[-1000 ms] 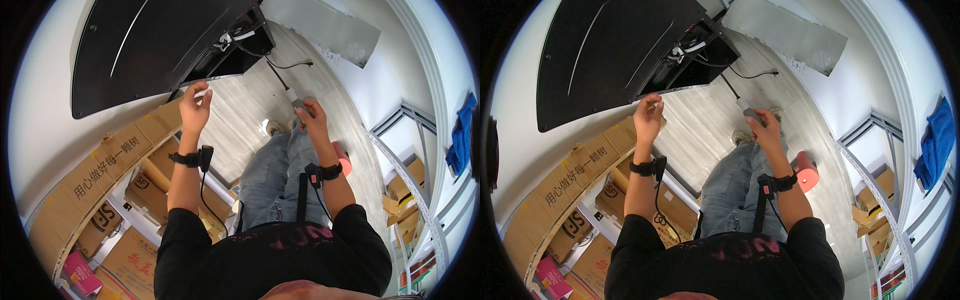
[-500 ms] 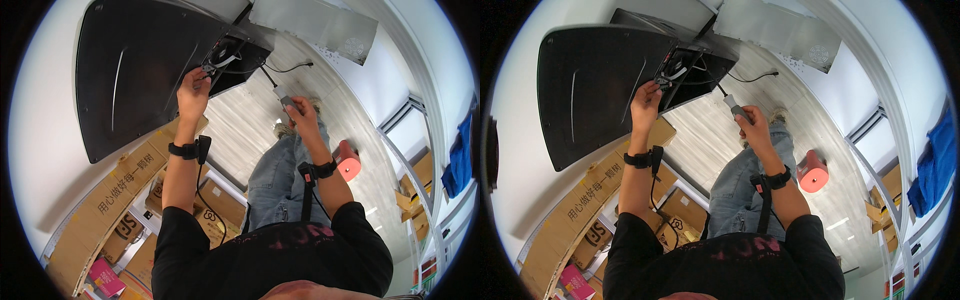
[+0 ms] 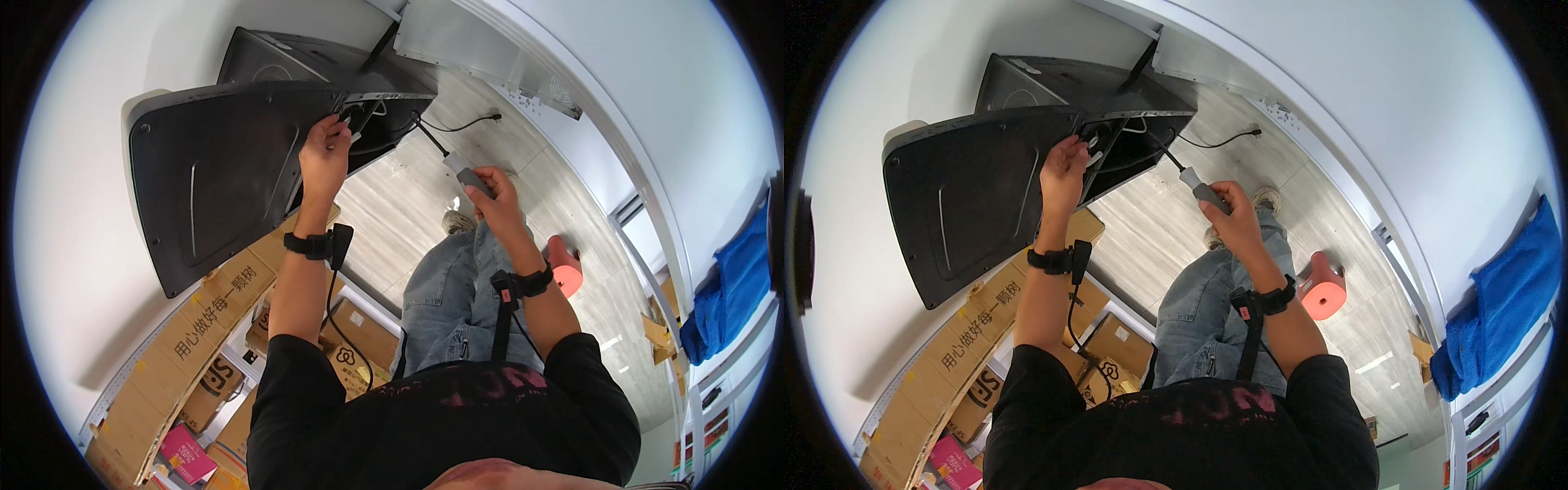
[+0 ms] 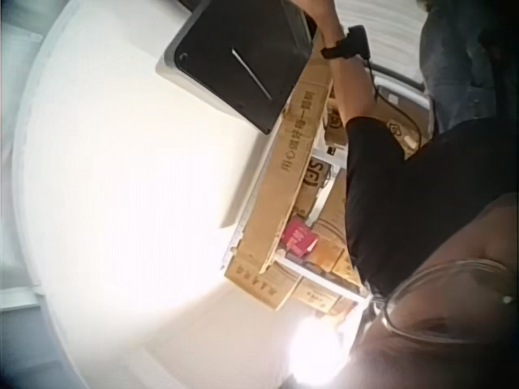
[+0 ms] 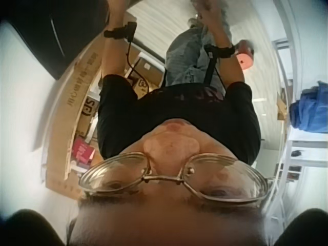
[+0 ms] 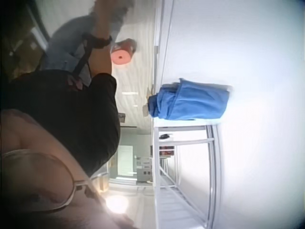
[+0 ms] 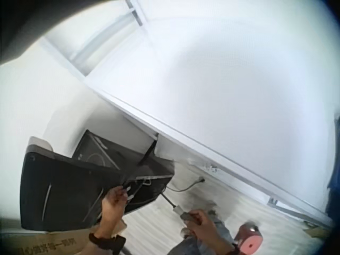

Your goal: The person uses a screwdriver to remove screws from a black electronic device, detaches a metal back panel, and then reattaches the panel by aligning it and inserting screws. The person handles the device, screws, and panel throughout the process.

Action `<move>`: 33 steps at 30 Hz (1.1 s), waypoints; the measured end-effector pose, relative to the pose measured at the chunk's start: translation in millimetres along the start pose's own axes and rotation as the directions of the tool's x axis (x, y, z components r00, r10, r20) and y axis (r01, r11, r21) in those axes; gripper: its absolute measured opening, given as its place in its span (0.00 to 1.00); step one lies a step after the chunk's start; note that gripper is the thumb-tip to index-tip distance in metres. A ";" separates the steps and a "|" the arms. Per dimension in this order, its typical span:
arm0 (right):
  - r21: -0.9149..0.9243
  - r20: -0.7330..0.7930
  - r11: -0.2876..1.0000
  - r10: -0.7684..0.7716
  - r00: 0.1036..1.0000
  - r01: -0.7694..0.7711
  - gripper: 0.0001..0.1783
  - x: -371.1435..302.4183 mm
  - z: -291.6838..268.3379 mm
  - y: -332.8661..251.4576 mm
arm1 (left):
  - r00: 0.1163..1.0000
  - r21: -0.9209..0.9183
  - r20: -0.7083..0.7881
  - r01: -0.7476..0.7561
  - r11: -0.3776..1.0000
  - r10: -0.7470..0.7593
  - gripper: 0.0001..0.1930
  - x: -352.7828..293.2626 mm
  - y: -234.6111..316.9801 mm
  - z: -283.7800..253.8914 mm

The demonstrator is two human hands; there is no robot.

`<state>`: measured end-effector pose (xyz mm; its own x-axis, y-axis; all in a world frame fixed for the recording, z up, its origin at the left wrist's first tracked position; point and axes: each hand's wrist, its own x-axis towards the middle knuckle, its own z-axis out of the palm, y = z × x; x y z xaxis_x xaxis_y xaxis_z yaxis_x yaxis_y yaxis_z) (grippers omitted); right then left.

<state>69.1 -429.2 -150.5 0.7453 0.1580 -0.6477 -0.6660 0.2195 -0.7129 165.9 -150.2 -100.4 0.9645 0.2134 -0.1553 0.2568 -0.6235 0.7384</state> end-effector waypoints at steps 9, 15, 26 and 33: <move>-0.106 0.062 0.994 -0.024 0.998 0.030 0.19 3.5 -10.5 -14.9 | 0.999 0.059 0.018 -0.040 0.997 0.039 0.15 1.6 -2.4 -0.7; -0.107 -0.021 0.994 0.021 1.000 -0.023 0.20 -7.3 -26.8 5.9 | 1.000 0.000 0.011 -0.012 1.000 0.012 0.19 -0.4 -8.8 11.1; 0.096 -0.262 0.995 0.066 0.963 -0.042 0.17 31.0 -50.2 68.6 | 0.968 -0.296 -0.073 -0.253 0.921 0.242 0.18 -20.4 -46.6 34.9; -0.209 -0.037 0.976 -0.072 0.997 0.063 0.14 94.5 -67.2 107.1 | 0.962 -0.385 -0.135 -0.271 0.882 0.236 0.04 -54.6 -204.2 106.7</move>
<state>66.1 -455.4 -306.2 0.7897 0.1064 -0.6042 -0.6095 0.0228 -0.7925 67.3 -114.9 -312.7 0.9806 0.1596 0.1138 -0.0580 -0.3183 0.9462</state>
